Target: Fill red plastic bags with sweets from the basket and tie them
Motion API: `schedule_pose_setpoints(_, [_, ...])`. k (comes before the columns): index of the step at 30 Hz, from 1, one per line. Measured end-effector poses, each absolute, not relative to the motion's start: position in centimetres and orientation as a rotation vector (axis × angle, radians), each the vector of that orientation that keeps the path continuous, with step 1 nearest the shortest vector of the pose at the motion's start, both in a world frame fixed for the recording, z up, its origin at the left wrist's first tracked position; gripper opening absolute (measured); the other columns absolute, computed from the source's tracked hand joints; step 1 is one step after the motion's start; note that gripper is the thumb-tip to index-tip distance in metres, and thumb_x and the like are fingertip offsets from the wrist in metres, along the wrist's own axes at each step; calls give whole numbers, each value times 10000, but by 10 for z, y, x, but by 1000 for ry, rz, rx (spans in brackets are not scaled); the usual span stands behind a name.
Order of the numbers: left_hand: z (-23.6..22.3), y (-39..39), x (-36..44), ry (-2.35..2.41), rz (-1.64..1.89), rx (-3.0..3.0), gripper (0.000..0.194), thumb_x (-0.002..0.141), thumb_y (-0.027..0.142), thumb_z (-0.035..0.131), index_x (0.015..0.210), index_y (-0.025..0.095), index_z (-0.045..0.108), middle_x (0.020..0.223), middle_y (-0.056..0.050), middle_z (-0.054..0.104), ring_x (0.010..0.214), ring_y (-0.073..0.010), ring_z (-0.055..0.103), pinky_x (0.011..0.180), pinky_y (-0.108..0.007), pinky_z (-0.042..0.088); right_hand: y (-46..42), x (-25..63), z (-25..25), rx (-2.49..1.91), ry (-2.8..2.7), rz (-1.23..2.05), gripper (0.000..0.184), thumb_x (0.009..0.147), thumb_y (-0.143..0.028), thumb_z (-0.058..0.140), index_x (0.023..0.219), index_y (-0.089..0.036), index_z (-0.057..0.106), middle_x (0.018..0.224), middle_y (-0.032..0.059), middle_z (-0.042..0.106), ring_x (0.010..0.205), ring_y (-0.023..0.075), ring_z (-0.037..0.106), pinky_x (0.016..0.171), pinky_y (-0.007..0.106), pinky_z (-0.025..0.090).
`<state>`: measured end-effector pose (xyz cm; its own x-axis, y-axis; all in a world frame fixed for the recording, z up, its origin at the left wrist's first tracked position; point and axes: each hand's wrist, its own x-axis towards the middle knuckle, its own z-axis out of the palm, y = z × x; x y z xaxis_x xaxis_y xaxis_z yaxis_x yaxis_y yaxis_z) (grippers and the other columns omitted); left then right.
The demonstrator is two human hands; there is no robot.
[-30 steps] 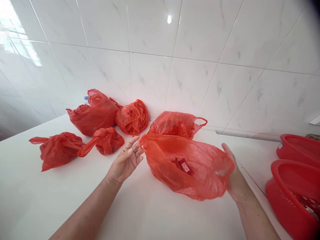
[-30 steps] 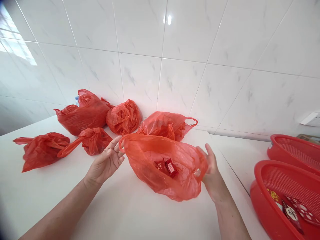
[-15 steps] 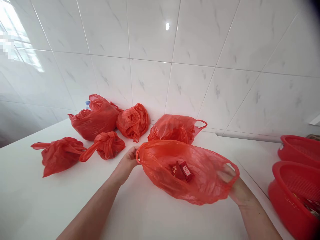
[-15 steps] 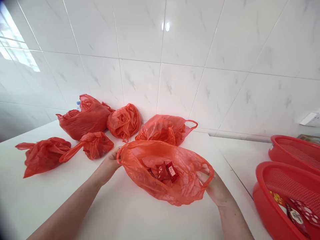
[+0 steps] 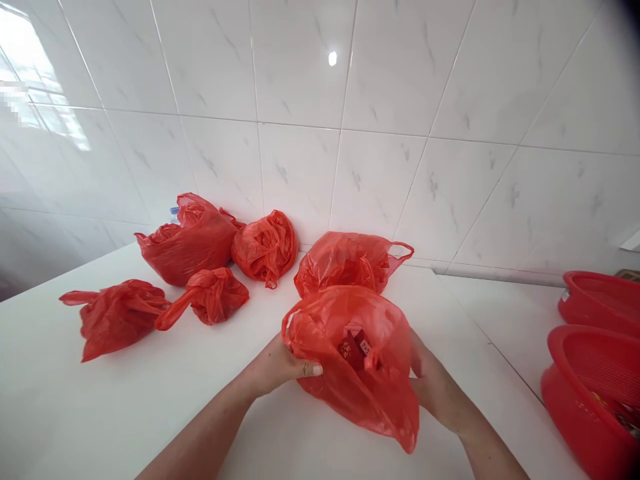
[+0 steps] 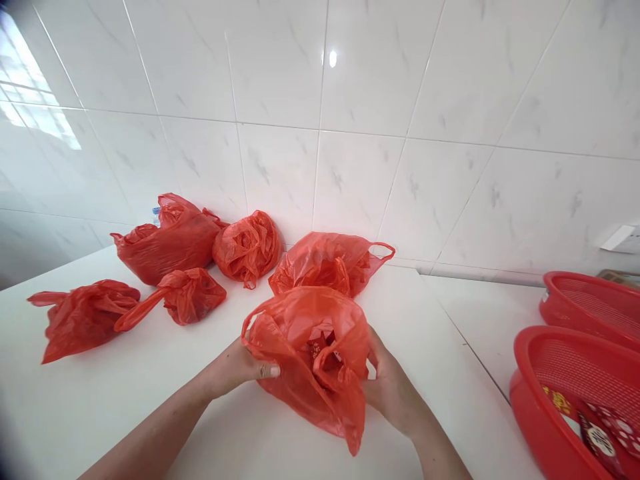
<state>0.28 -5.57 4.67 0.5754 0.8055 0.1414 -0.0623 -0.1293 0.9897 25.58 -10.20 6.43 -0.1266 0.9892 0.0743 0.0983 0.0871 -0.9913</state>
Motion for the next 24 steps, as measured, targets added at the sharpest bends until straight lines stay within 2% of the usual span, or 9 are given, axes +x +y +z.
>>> schedule_pose_setpoints(3, [44, -58, 1, 718, 907, 1459, 472, 745, 293, 697, 1193, 233, 560, 1222, -81, 586, 1128, -272, 532, 944, -418, 439, -96, 260, 58, -1171, -1320, 1356, 281, 625, -356, 756, 854, -206, 691, 806, 52, 667, 710, 235, 600, 598, 350, 498])
schedule_pose_setpoints(5, [41, -57, -1, 710, 986, 1326, 387, 779, 324, 661, 1146, 226, 590, 1166, -82, 617, 1065, -265, 570, 898, -404, 463, -92, 271, 52, -1120, -1141, 1371, 247, 618, -394, 762, 737, -194, 678, 681, 43, 645, 633, 218, 589, 562, 340, 488])
schedule_pose_setpoints(8, [36, -53, -4, 662, 1112, 1100, 312, 814, 403, 605, 1037, 188, 640, 966, -86, 677, 884, -245, 633, 781, -365, 499, -89, 287, 45, -997, -896, 1285, 264, 663, -435, 733, 817, -227, 681, 809, 63, 676, 752, 242, 620, 618, 341, 506])
schedule_pose_setpoints(10, [34, -50, -5, 638, 1191, 982, 332, 809, 417, 609, 1043, 183, 639, 929, -81, 683, 859, -236, 639, 767, -344, 499, -88, 292, 44, -991, -815, 1269, 305, 723, -470, 673, 938, -254, 675, 994, 73, 673, 907, 264, 614, 699, 353, 512])
schedule_pose_setpoints(13, [31, -47, -3, 669, 1225, 841, 367, 789, 398, 642, 1090, 189, 625, 1007, -86, 679, 949, -241, 626, 832, -338, 482, -86, 290, 48, -1015, -877, 1339, 404, 787, -518, 575, 1092, -259, 627, 1165, 82, 615, 1059, 288, 562, 831, 407, 484])
schedule_pose_setpoints(16, [29, -47, 0, 701, 1181, 779, 371, 799, 410, 623, 1089, 180, 626, 1058, -101, 670, 993, -264, 615, 855, -363, 477, -84, 282, 54, -936, -1077, 1352, 591, 704, -534, 651, 1225, -280, 537, 1280, 87, 538, 1158, 306, 495, 925, 451, 432])
schedule_pose_setpoints(20, [33, -51, 0, 633, 1076, 901, 407, 802, 402, 613, 1147, 185, 598, 1147, -123, 634, 1049, -308, 585, 860, -412, 477, -89, 269, 60, -870, -1277, 1314, 923, 542, -525, 785, 1347, -329, 379, 1386, 95, 429, 1233, 315, 422, 928, 459, 435])
schedule_pose_setpoints(22, [37, -54, -1, 542, 997, 1052, 500, 736, 370, 693, 1186, 187, 577, 1196, -135, 604, 1094, -331, 553, 888, -429, 463, -93, 261, 59, -845, -1285, 1324, 993, 505, -532, 805, 1362, -335, 343, 1388, 100, 423, 1219, 319, 436, 900, 457, 455])
schedule_pose_setpoints(24, [39, -57, -2, 484, 902, 1193, 579, 657, 323, 765, 1189, 193, 578, 1175, -130, 614, 1101, -341, 544, 896, -438, 457, -98, 253, 56, -868, -1243, 1332, 975, 505, -509, 816, 1347, -336, 357, 1357, 90, 459, 1183, 310, 473, 893, 448, 463])
